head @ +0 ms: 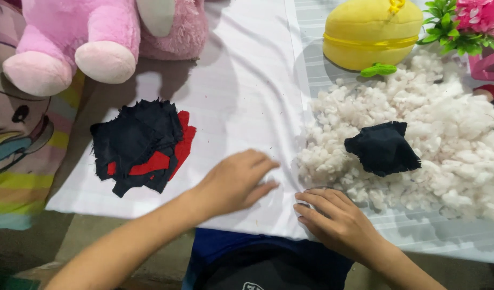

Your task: Stuffing a small black fabric component with white fiberfill material by hand.

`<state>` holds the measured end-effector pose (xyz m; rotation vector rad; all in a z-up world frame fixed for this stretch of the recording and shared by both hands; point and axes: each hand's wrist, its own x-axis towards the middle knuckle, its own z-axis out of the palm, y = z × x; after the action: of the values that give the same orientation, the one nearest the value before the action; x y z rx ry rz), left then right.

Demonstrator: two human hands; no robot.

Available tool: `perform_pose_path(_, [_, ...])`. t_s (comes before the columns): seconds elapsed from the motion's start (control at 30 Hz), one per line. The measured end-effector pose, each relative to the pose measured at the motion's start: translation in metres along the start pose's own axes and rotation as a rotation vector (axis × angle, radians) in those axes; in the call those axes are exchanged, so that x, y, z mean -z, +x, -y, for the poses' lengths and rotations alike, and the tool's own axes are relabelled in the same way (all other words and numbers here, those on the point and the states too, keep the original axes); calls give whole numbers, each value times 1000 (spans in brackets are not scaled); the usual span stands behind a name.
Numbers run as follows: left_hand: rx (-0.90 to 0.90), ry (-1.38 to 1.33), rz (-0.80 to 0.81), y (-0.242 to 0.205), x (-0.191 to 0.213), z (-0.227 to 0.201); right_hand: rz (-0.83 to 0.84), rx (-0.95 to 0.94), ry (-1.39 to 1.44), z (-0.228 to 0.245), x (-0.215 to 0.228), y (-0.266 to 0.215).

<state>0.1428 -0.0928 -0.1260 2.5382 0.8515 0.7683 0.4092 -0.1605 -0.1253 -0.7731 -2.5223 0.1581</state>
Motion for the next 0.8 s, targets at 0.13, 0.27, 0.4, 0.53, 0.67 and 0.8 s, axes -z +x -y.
perform_pose_path(0.13, [-108,-208,-8,-37,-4,-58,-55,-70,44,-2,-1,-10])
perform_pose_path(0.27, [50,-823,65,-78,-33,-96,-201,-176,143,11,12,-11])
perform_pose_path(0.4, [522,-938,200,-137,-118,-54,-282,-355,494,33,26,-34])
perform_pose_path(0.53, [1311,-1221,-764,-203,-185,-4,261,-602,906,48,22,-51])
perform_pose_path(0.67, [1152,-1553,-1159,-171,-104,-24,438,-1270,766,48,-47,-95])
perform_pose_path(0.8, [977,-1683,-1091,-212,-142,-7,-110,-1539,973,52,-104,-117])
